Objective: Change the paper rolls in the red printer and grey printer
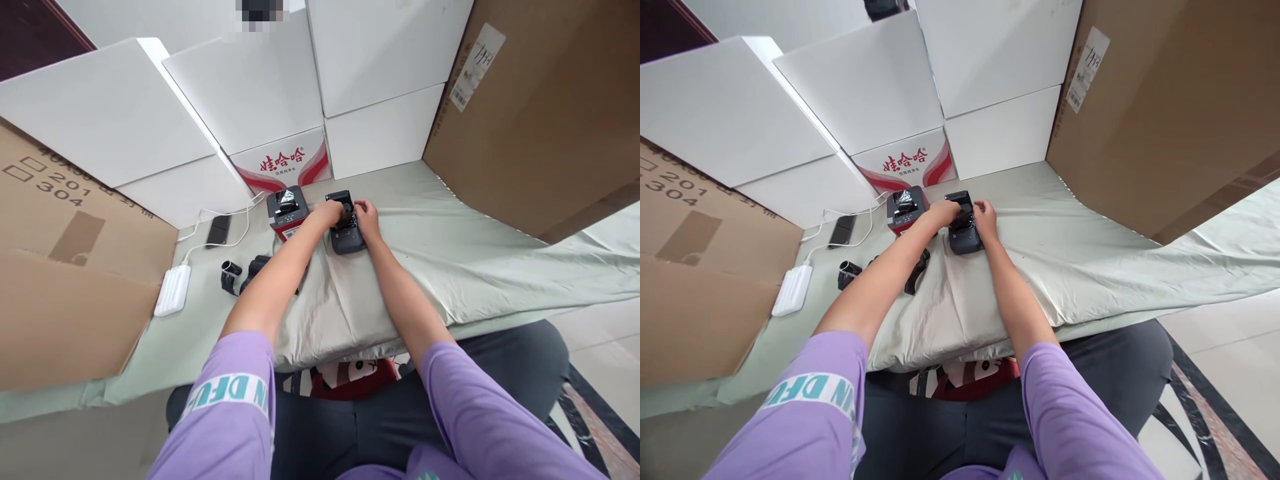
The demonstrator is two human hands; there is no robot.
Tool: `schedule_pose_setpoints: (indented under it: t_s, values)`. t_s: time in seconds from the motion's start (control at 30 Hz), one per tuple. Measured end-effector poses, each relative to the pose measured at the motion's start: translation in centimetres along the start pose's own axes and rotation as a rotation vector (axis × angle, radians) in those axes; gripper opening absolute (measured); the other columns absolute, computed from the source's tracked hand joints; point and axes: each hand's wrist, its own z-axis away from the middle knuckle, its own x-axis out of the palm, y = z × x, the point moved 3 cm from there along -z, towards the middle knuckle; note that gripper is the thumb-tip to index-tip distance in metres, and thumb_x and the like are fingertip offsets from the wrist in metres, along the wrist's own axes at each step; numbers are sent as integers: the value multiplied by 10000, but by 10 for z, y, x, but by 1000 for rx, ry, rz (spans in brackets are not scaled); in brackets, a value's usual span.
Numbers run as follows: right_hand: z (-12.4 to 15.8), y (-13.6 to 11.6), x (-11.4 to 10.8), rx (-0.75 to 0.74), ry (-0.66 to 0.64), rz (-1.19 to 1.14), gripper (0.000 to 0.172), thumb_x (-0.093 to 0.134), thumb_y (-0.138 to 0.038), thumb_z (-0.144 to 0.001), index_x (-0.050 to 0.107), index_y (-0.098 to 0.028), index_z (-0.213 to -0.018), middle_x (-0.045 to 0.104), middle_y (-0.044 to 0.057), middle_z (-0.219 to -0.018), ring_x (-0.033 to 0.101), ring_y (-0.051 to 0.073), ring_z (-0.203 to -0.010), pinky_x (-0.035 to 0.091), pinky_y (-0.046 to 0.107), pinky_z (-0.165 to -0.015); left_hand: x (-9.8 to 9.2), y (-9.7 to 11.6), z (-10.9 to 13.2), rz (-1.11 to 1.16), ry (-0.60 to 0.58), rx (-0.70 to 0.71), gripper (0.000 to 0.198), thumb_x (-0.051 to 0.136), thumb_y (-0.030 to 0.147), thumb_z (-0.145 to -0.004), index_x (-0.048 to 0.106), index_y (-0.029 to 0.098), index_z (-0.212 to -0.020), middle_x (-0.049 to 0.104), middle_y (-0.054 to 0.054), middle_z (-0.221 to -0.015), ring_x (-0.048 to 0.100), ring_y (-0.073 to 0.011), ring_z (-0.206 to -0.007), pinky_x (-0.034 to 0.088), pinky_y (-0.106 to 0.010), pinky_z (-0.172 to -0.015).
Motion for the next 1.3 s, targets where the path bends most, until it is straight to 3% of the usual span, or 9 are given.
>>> schedule_pose_setpoints:
  t_s: [0.13,0.3,0.5,0.67,0.8,0.97,1.13,1.23,1.3]
  values:
    - [0,-1,1,2,5,-4,246,560,-380,-770,622,-204,-930,701,69,-952,654,225,-932,522,441,-961,-6,-2,10,-5,106,38,381,669,120,-802,792,257,-1136,747,-111,-1245,672,-289,-1198,509,-368,-1008]
    - [2,-3,3,19,22,3,221,560,-343,-763,631,-200,-917,691,56,-919,645,217,-898,526,440,-954,-12,-33,42,186,381,135,364,608,177,-837,789,270,-1139,779,-46,-1144,683,-231,-1095,515,-323,-966]
    - [4,-4,3,-8,34,-8,186,558,-334,-796,623,-210,-919,685,46,-937,644,215,-947,523,440,-974,-1,-46,42,126,364,156,281,634,275,-865,808,265,-1085,759,-57,-1158,671,-247,-1100,515,-329,-927]
    - [0,0,2,4,8,9,176,569,-351,-810,617,-218,-915,677,39,-920,635,223,-966,510,455,-1005,4,-23,16,8,173,110,307,713,342,-831,805,290,-1119,774,-51,-1164,683,-270,-1120,532,-334,-917]
    - [-3,2,2,2,0,31,206,558,-356,-797,614,-208,-929,685,55,-936,645,228,-950,517,450,-986,10,-7,3,-85,51,101,353,715,255,-798,796,254,-1142,766,-91,-1187,695,-287,-1112,542,-360,-933]
    - [0,-3,2,-1,-17,53,224,551,-374,-791,602,-207,-933,697,73,-962,654,233,-959,516,433,-975,4,-7,3,-97,140,96,336,728,313,-775,799,238,-1095,761,-102,-1154,692,-296,-1091,539,-363,-925]
    - [2,-5,2,0,-4,40,239,563,-396,-783,603,-211,-928,694,67,-950,646,227,-948,511,447,-995,-29,-27,34,111,333,152,335,734,334,-765,776,236,-1083,729,-66,-1113,669,-269,-1089,507,-341,-953]
    - [3,-5,3,12,3,14,230,572,-399,-785,596,-218,-925,691,58,-948,642,223,-952,510,464,-1006,-44,-47,77,361,441,212,380,729,327,-779,702,192,-1132,689,-72,-1186,649,-239,-1090,493,-344,-981]
    - [3,-4,4,18,6,4,231,571,-400,-789,597,-218,-929,687,57,-953,641,219,-957,512,459,-1002,-45,-65,114,520,468,176,412,679,371,-833,637,206,-1209,697,-54,-1147,654,-214,-1048,497,-344,-963]
